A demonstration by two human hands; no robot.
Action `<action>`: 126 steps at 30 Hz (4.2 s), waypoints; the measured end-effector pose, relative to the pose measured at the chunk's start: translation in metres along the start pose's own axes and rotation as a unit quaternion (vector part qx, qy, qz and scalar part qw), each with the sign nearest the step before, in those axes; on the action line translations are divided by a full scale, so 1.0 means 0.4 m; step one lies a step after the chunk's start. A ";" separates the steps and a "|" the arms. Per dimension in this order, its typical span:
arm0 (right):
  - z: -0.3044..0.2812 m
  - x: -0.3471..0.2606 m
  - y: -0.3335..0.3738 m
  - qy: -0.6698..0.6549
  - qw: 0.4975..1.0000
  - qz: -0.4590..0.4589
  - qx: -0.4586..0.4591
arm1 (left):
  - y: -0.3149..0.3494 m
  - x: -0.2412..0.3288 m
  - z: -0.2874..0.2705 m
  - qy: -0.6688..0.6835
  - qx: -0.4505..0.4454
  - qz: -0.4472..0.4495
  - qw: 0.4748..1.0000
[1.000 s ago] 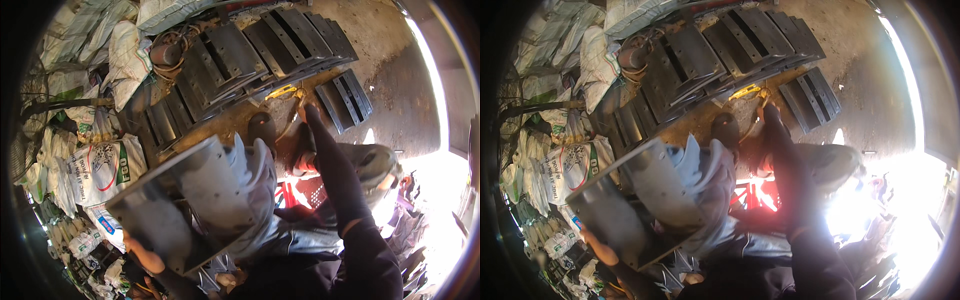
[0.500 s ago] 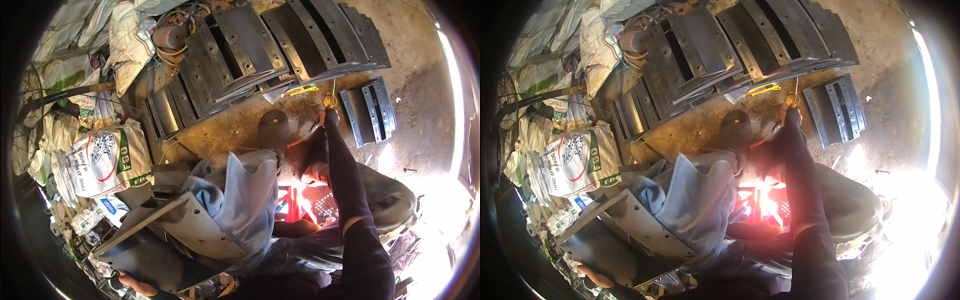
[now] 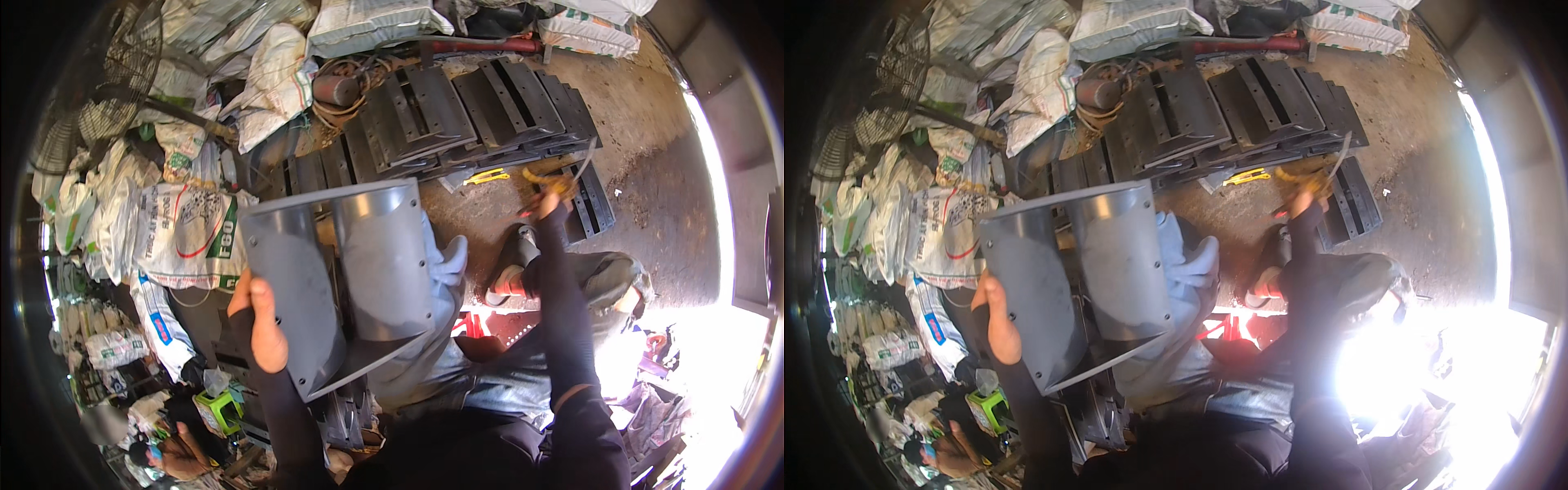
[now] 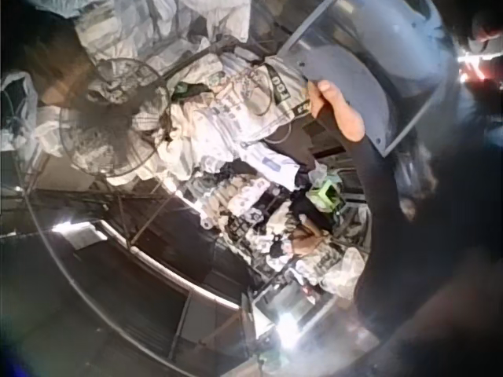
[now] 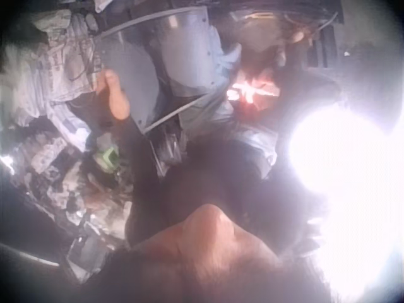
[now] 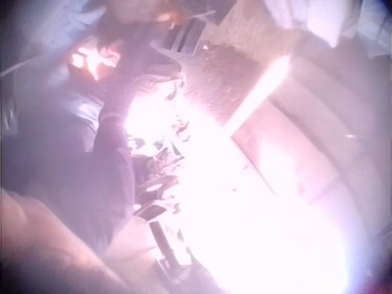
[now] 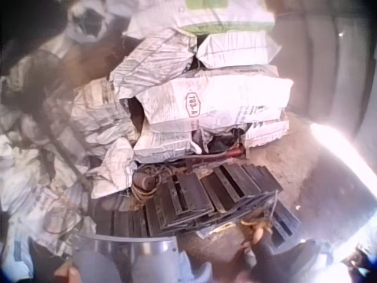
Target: The person holds a gray metal panel and uses a putty knife to apply a white paste from a plastic container onto the panel surface. They repeatedly scoop paste and spread it in small patches across the panel.
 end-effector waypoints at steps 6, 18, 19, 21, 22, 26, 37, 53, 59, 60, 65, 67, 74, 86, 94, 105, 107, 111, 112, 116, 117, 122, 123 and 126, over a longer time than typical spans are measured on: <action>-0.084 -0.602 -0.031 0.045 0.967 -0.047 -0.245 | 0.002 0.031 0.040 0.173 -0.027 -0.015 0.984; 0.035 -0.921 0.689 0.534 0.674 -0.189 -0.475 | -0.044 -0.038 0.034 0.253 -0.040 -0.012 0.967; 0.063 -0.910 0.718 0.570 0.613 -0.242 -0.490 | -0.047 -0.036 0.034 0.259 -0.048 0.001 0.965; 0.084 -0.903 0.750 0.651 0.556 -0.274 -0.439 | -0.041 -0.043 0.035 0.263 -0.052 -0.010 0.963; 0.104 -0.900 0.787 0.634 0.533 -0.290 -0.480 | -0.038 -0.043 0.035 0.264 -0.050 -0.012 0.963; 0.209 -0.945 0.823 0.598 0.539 -0.370 -0.463 | -0.032 -0.031 0.044 0.282 -0.052 -0.014 0.958; 0.232 -0.863 0.878 0.635 0.375 -0.348 -0.579 | -0.030 -0.012 0.053 0.254 -0.053 0.000 0.966; 0.147 -0.882 0.817 0.541 0.545 -0.426 -0.478 | -0.054 0.021 0.018 -0.120 -0.030 0.173 0.977; 0.290 -0.934 0.886 0.451 0.571 -0.497 -0.472 | -0.087 -0.079 0.017 0.210 -0.083 0.071 0.971; 0.308 -0.960 0.856 0.473 0.626 -0.475 -0.397 | -0.083 -0.095 0.023 0.253 -0.089 0.052 0.962; 0.316 -0.887 0.919 0.502 0.532 -0.322 -0.601 | -0.075 -0.124 0.030 0.402 -0.094 0.017 0.911; 0.320 -0.917 0.886 0.455 0.615 -0.385 -0.516 | -0.074 -0.121 0.026 0.407 -0.087 0.032 0.909; 0.183 -0.848 0.509 0.207 0.925 -0.184 -0.261 | -0.060 -0.070 0.024 0.248 -0.057 0.075 0.964; -0.155 0.039 0.270 0.305 0.950 0.052 0.023 | 0.018 0.145 0.092 -0.076 -0.095 0.144 0.982; -0.200 0.048 0.227 0.325 0.930 0.082 0.150 | 0.016 0.296 0.160 -0.226 0.000 0.382 0.896; 0.268 -0.815 0.760 -0.007 0.922 -0.191 -0.337 | -0.066 0.263 0.239 0.681 -0.333 -0.101 0.644; 0.320 -0.930 0.837 0.033 0.891 -0.340 -0.300 | -0.059 0.276 0.242 0.686 -0.361 -0.103 0.623; 0.389 -0.958 0.898 0.115 0.903 -0.343 -0.233 | -0.046 0.293 0.245 0.733 -0.334 -0.111 0.583; 0.402 -0.954 0.924 0.121 0.903 -0.336 -0.238 | -0.039 0.298 0.247 0.721 -0.332 -0.086 0.602; 0.400 -0.949 1.009 0.092 0.908 -0.285 -0.294 | -0.026 0.313 0.251 0.599 -0.327 0.044 0.730; 0.390 -0.963 1.041 0.072 0.904 -0.290 -0.306 | -0.031 0.308 0.246 0.642 -0.305 0.029 0.703; 0.419 -1.019 1.039 0.040 0.883 -0.310 -0.350 | -0.047 0.303 0.235 0.617 -0.252 0.082 0.741; 0.443 -1.013 1.003 0.067 0.892 -0.287 -0.342 | -0.041 0.303 0.232 0.599 -0.241 0.092 0.758; 0.390 -1.094 0.969 -0.083 0.840 -0.522 -0.120 | -0.008 0.311 0.239 0.540 -0.219 0.109 0.805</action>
Point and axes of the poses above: each hand's wrist, its own y-axis away from the middle knuckle, its own z-axis out of the palm, x = y × z, the point moved 7 cm from there along -y, towards the middle knuckle, and after that the axes turned 1 degree about x, right-handed, at the moved point
